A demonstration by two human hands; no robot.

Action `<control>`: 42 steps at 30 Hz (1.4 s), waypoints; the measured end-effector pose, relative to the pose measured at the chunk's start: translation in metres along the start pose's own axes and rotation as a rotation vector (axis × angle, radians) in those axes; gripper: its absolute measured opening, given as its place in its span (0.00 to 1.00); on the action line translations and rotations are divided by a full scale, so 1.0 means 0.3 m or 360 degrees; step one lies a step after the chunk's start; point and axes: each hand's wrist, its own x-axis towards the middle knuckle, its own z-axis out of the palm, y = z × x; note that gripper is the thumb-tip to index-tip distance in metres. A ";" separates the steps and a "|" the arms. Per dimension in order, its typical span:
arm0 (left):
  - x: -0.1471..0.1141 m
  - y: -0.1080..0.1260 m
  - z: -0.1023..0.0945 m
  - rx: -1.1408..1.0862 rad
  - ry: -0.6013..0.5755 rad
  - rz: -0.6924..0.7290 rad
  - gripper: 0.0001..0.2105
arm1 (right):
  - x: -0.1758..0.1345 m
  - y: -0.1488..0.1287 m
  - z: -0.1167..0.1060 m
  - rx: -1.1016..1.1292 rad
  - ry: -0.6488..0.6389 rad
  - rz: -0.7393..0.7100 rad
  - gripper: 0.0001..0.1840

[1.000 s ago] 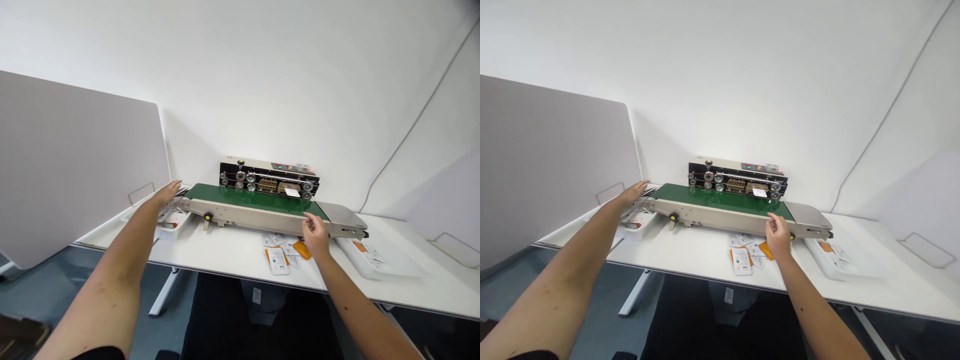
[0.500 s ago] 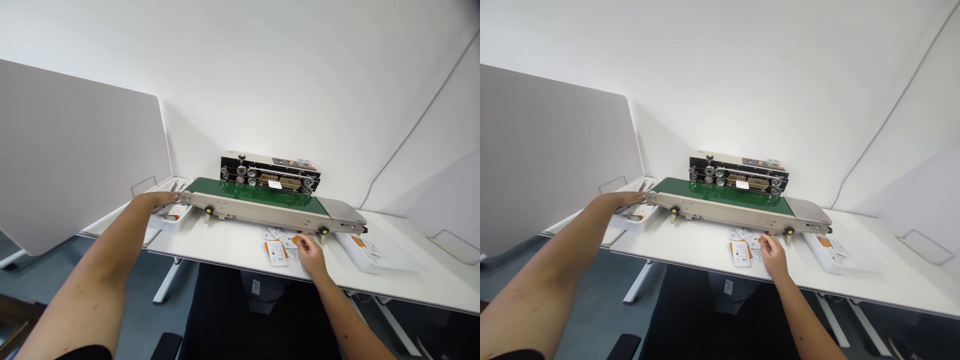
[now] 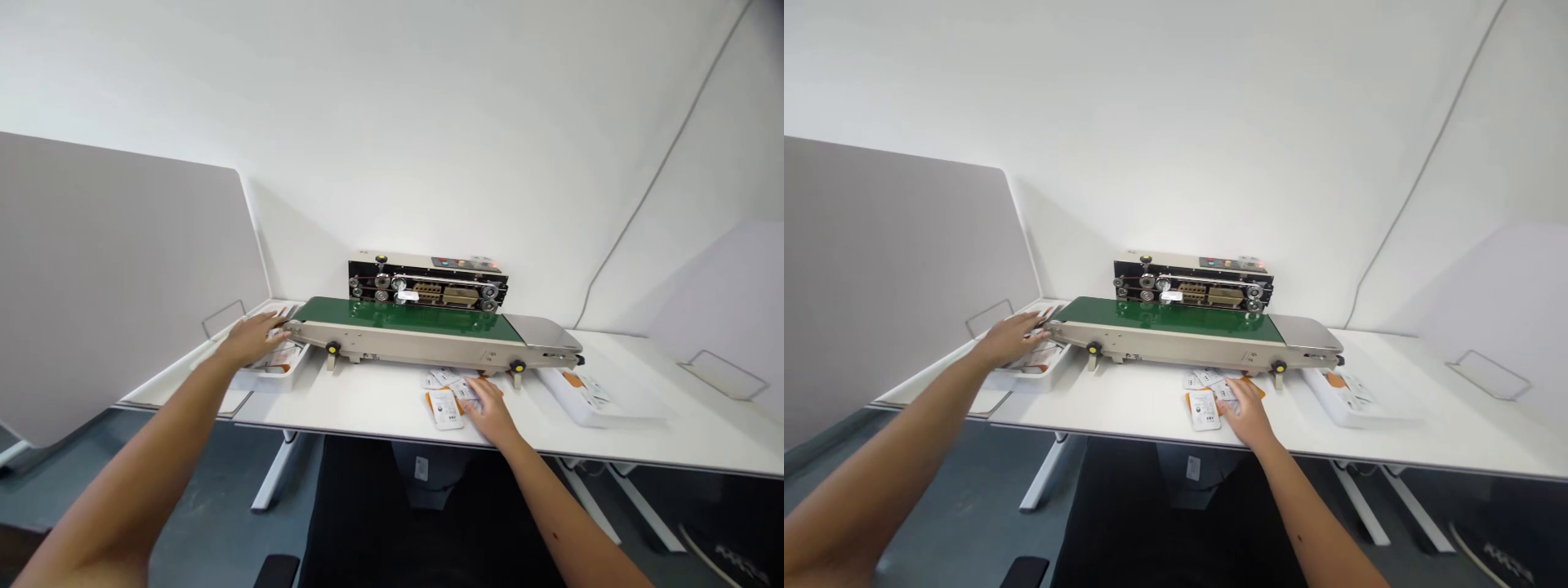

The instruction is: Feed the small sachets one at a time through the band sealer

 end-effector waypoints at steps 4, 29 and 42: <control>-0.077 0.148 0.043 0.0065 0.0169 -0.0132 0.36 | -0.003 -0.030 0.031 -0.0160 -0.0396 -0.0012 0.41; -0.217 0.275 0.151 -0.0052 0.0873 -0.0280 0.20 | 0.048 -0.141 0.100 -0.0238 0.0021 0.0267 0.22; -0.268 0.209 0.174 -0.0347 0.0665 0.0036 0.18 | 0.006 -0.106 0.060 0.0990 0.0277 0.0664 0.23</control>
